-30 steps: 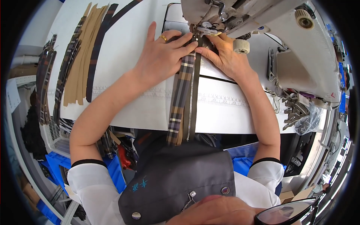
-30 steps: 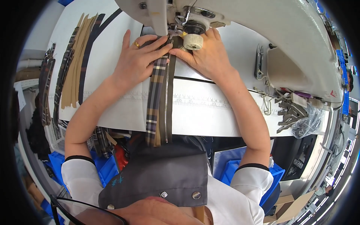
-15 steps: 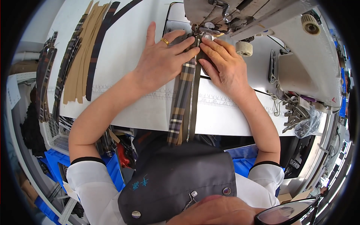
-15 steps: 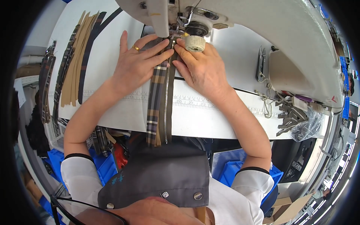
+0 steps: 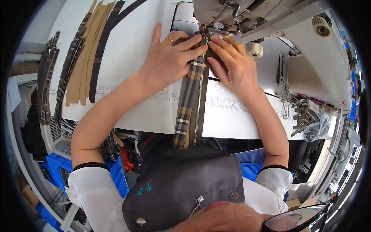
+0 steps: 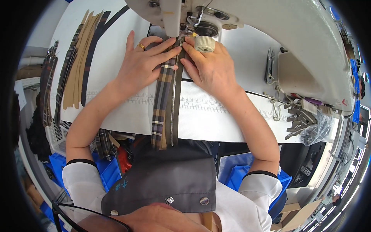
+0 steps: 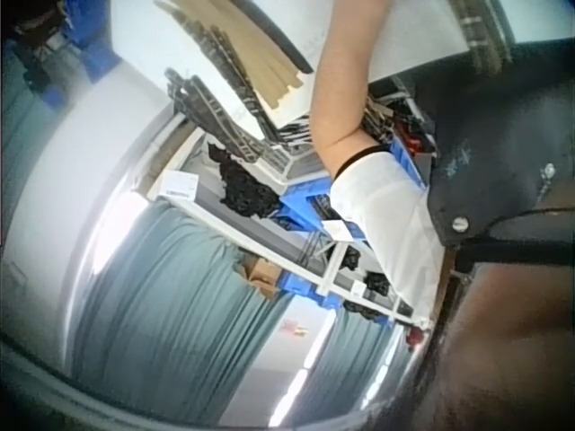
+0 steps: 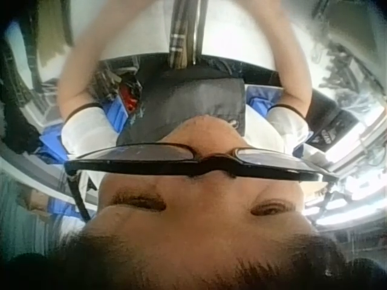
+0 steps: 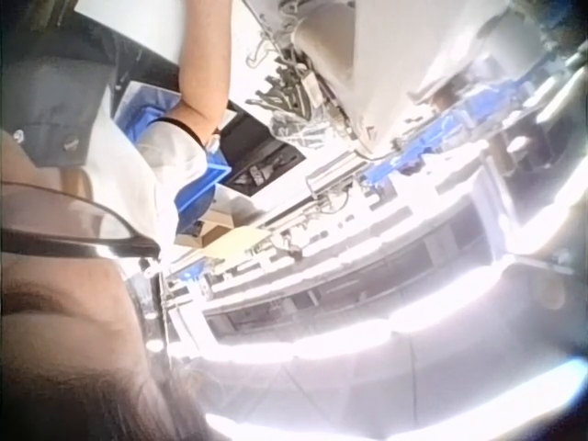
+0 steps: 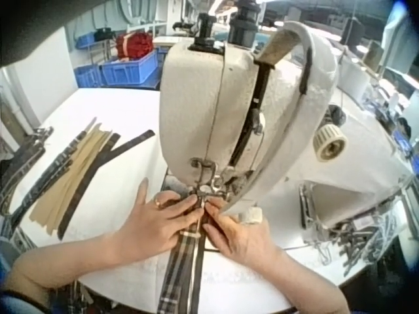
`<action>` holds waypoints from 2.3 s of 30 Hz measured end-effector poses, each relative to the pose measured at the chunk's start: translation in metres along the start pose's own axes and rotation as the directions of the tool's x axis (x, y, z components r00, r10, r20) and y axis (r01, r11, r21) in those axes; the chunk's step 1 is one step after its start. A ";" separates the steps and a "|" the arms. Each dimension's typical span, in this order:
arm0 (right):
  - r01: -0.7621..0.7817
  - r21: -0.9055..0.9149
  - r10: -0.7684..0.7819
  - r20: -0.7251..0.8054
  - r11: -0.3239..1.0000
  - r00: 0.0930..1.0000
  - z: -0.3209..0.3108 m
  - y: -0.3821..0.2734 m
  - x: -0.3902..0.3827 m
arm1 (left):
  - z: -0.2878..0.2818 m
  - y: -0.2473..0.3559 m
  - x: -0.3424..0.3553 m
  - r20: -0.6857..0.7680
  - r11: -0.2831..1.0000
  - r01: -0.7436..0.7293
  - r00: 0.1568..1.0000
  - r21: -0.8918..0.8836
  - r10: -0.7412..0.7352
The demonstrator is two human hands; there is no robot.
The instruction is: Sewing patterned fabric straps using an industrial sewing machine.
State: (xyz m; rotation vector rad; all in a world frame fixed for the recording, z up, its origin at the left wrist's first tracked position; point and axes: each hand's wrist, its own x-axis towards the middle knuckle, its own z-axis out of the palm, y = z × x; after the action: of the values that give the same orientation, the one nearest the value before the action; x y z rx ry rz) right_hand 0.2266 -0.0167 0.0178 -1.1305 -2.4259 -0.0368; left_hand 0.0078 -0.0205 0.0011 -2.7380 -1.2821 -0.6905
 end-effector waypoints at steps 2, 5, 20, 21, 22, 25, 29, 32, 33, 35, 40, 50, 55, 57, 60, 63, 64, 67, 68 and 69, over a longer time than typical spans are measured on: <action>-0.005 -0.010 0.005 0.013 1.000 1.000 0.000 0.000 0.000 | 0.001 -0.001 0.000 -0.020 1.000 -0.006 1.000 -0.007 0.006; 0.004 -0.029 -0.004 0.010 1.000 1.000 0.000 0.000 -0.001 | 0.002 -0.002 -0.001 -0.037 1.000 -0.013 0.999 -0.001 0.013; -0.467 0.852 0.587 0.258 0.235 0.767 -0.010 0.007 0.020 | 0.003 -0.003 0.002 0.022 1.000 0.023 0.999 0.001 -0.023; -0.474 0.843 0.576 0.262 0.254 0.774 -0.009 0.008 0.021 | 0.003 -0.003 0.002 0.024 1.000 0.021 0.999 0.014 -0.021; -0.471 0.844 0.567 0.264 0.255 0.781 -0.009 0.009 0.021 | 0.003 -0.003 0.001 0.028 0.999 0.018 0.999 0.026 -0.019; -0.519 0.757 0.554 0.253 0.398 0.793 -0.003 0.008 0.020 | 0.004 -0.005 0.002 0.028 0.999 0.011 1.000 0.030 -0.012; -0.562 0.609 0.590 0.182 0.560 0.786 0.002 0.010 0.016 | 0.006 -0.005 0.003 -0.036 1.000 -0.005 0.999 0.014 0.005; -0.557 0.621 0.582 0.191 0.552 0.790 0.006 0.012 0.015 | 0.007 -0.005 0.003 -0.052 1.000 -0.004 0.999 -0.019 0.003; -0.600 0.566 0.608 0.206 0.565 0.767 0.008 0.012 0.015 | 0.006 -0.005 0.003 -0.026 1.000 0.002 1.000 -0.004 -0.002; -0.612 0.526 0.620 0.190 0.591 0.761 0.010 0.014 0.014 | 0.005 -0.005 0.002 0.030 1.000 0.014 0.999 0.027 -0.015; -0.489 0.431 0.545 -0.007 0.758 0.838 0.013 0.015 0.014 | 0.002 -0.005 0.003 0.040 1.000 0.016 0.999 0.023 -0.017; -0.569 0.318 0.581 0.065 0.758 0.811 0.007 0.013 0.018 | 0.005 -0.006 0.004 0.023 1.000 0.028 0.999 0.014 -0.028; -0.600 0.307 0.607 0.085 0.739 0.790 0.004 0.010 0.020 | 0.007 -0.008 0.006 -0.023 1.000 0.006 1.000 -0.018 -0.006; -0.586 0.270 0.593 0.063 0.764 0.802 0.004 0.010 0.020 | 0.008 -0.008 0.004 -0.031 1.000 -0.007 0.999 0.002 0.007; -0.532 0.181 0.538 0.014 0.828 0.843 0.005 0.012 0.017 | 0.009 -0.010 0.001 -0.068 0.994 -0.069 0.995 0.084 0.075; -0.545 0.417 0.571 0.074 0.728 0.818 0.000 0.011 0.005 | 0.003 -0.008 -0.002 -0.114 0.969 -0.208 0.968 0.132 0.223; -0.547 0.524 0.582 0.115 0.653 0.805 -0.005 0.008 -0.003 | -0.002 -0.003 -0.007 -0.111 0.958 -0.268 0.954 0.099 0.278; -0.552 0.651 0.576 0.209 0.522 0.790 -0.030 -0.021 -0.047 | -0.021 0.023 -0.034 -0.121 0.950 -0.310 0.945 -0.034 0.304; -0.547 0.605 0.545 0.212 0.579 0.811 -0.040 -0.034 -0.064 | -0.027 0.037 -0.048 -0.168 0.946 -0.312 0.941 -0.085 0.295; -0.425 0.583 0.418 0.156 0.693 0.895 -0.045 -0.048 -0.079 | -0.033 0.054 -0.065 -0.092 0.965 -0.238 0.969 -0.112 0.229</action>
State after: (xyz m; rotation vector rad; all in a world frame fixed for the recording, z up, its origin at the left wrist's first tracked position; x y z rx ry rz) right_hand 0.2533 -0.1153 0.0328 -1.3185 -1.8805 0.8408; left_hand -0.0009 -0.1105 0.0116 -2.8603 -0.9090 -0.8683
